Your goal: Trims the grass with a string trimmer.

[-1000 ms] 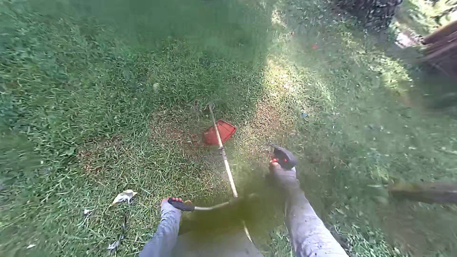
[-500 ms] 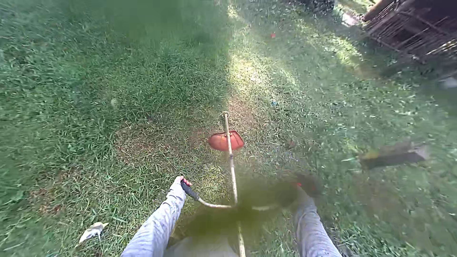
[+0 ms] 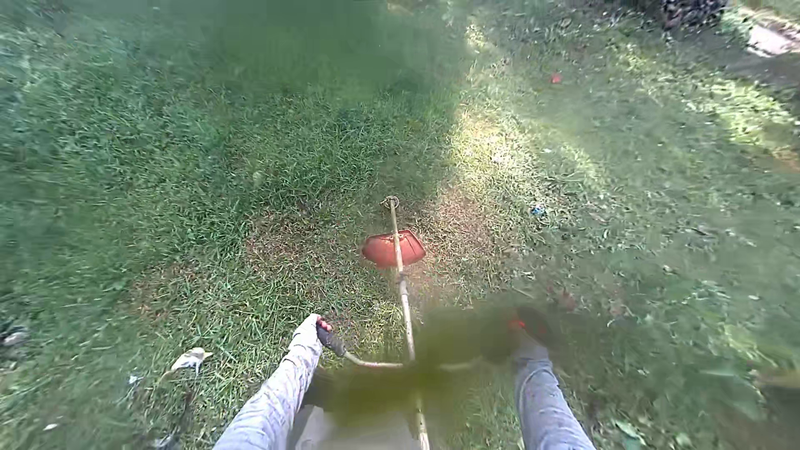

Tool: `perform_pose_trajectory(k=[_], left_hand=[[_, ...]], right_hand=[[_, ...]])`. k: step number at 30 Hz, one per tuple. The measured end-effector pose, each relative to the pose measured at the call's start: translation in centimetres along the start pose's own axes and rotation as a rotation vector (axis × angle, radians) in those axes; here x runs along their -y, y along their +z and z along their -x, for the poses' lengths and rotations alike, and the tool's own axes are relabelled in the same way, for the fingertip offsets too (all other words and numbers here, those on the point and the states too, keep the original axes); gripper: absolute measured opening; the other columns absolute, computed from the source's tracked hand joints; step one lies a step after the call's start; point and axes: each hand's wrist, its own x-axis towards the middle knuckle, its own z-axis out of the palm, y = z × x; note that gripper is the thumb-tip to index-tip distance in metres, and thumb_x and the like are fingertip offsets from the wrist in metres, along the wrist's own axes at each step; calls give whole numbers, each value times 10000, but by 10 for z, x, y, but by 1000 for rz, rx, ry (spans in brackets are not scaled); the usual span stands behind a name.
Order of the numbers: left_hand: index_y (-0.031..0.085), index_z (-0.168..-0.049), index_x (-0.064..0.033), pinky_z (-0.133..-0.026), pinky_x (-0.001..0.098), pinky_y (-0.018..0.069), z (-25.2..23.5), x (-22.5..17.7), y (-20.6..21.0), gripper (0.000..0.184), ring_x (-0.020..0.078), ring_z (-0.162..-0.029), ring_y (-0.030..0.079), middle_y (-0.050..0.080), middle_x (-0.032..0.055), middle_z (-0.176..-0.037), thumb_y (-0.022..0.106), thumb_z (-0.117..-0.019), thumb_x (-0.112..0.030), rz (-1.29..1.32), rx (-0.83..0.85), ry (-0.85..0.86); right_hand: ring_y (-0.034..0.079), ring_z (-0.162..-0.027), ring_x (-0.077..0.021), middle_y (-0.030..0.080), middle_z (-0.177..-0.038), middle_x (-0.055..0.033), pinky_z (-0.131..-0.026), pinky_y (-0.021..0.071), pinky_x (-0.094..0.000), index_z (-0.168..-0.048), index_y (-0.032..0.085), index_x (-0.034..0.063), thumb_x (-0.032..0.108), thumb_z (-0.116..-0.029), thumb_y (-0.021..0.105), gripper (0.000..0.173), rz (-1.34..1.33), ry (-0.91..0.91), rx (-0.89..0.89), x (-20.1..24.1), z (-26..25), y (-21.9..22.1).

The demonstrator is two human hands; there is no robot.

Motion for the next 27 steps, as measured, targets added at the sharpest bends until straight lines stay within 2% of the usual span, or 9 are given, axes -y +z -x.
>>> perform_pose_trajectory(k=[1, 3, 5, 6, 7, 9, 14, 18, 27], left_hand=[[540, -928, -38, -527, 345, 554, -6, -1, -11, 168, 175, -520, 577, 556, 57, -654, 485, -1038, -153, 26, 0, -4], [532, -909, -36, -498, 347, 547, -11, 1, -33, 186, 175, -500, 574, 553, 58, -634, 481, -1042, -157, 124, -3, 52], [507, -867, -57, -513, 352, 541, -4, -4, -50, 214, 189, -497, 564, 532, 60, -606, 470, -1055, -153, 218, -73, 47], [501, -861, -65, -512, 352, 546, -5, -6, -58, 222, 190, -493, 562, 525, 56, -602, 466, -1058, -162, 257, -117, 34], [504, -859, -69, -508, 353, 548, -9, -8, -66, 231, 191, -489, 566, 528, 54, -598, 464, -1060, -176, 293, -159, 26], [505, -866, -69, -523, 363, 553, -16, -9, -84, 244, 195, -502, 573, 531, 53, -612, 455, -1071, -193, 356, -209, 34], [528, -879, -60, -543, 356, 556, -32, -21, -111, 292, 187, -527, 593, 554, 53, -622, 440, -1092, -239, 418, -294, 105], [512, -883, -70, -534, 356, 555, -44, -61, -106, 309, 188, -514, 581, 541, 51, -618, 398, -1109, -246, 385, -344, 128], [494, -846, -106, -592, 395, 590, -86, -118, -33, 398, 205, -566, 639, 583, 38, -618, 279, -1122, -296, 302, -117, 192]], right_hand=[[561, -772, -247, 527, -1013, -381, -717, 494, -273, -1267, 357, -285, -49, -1035, 305, 335, 125, 275, 220, 42, -19, 3], [563, -957, -190, 533, -1220, -257, -883, 469, -285, -1399, 371, -136, -32, -1064, 301, 358, 185, 667, 234, 157, -30, 33], [574, -1182, -214, 485, -1409, -287, -972, 461, -266, -1476, 314, -129, 8, -1090, 311, 410, 107, 582, 270, 253, -1, 44], [619, -1026, -264, 538, -1232, -340, -818, 516, -265, -1372, 401, -185, -14, -1048, 374, 367, 47, 386, 140, 258, 11, 62], [596, -1125, -194, 521, -1349, -263, -935, 483, -259, -1463, 341, -115, 25, -1086, 353, 402, 86, 476, 270, 279, 2, 70], [566, -909, -149, 557, -1153, -210, -836, 490, -261, -1371, 429, -105, 1, -1058, 417, 331, 66, 455, 192, 265, -17, 115], [553, -1192, -144, 515, -1430, -151, -1054, 416, -296, -1531, 329, 4, 77, -1101, 357, 437, 229, 565, 510, 332, -32, 174], [495, -702, -101, 530, -924, -143, -660, 471, -249, -1279, 476, -126, -35, -1002, 467, 291, -24, 364, 384, 266, -71, 243], [502, -727, -93, 525, -958, -112, -715, 480, -241, -1360, 432, -83, -54, -1026, 428, 336, -13, 610, 351, 269, -162, 245]])
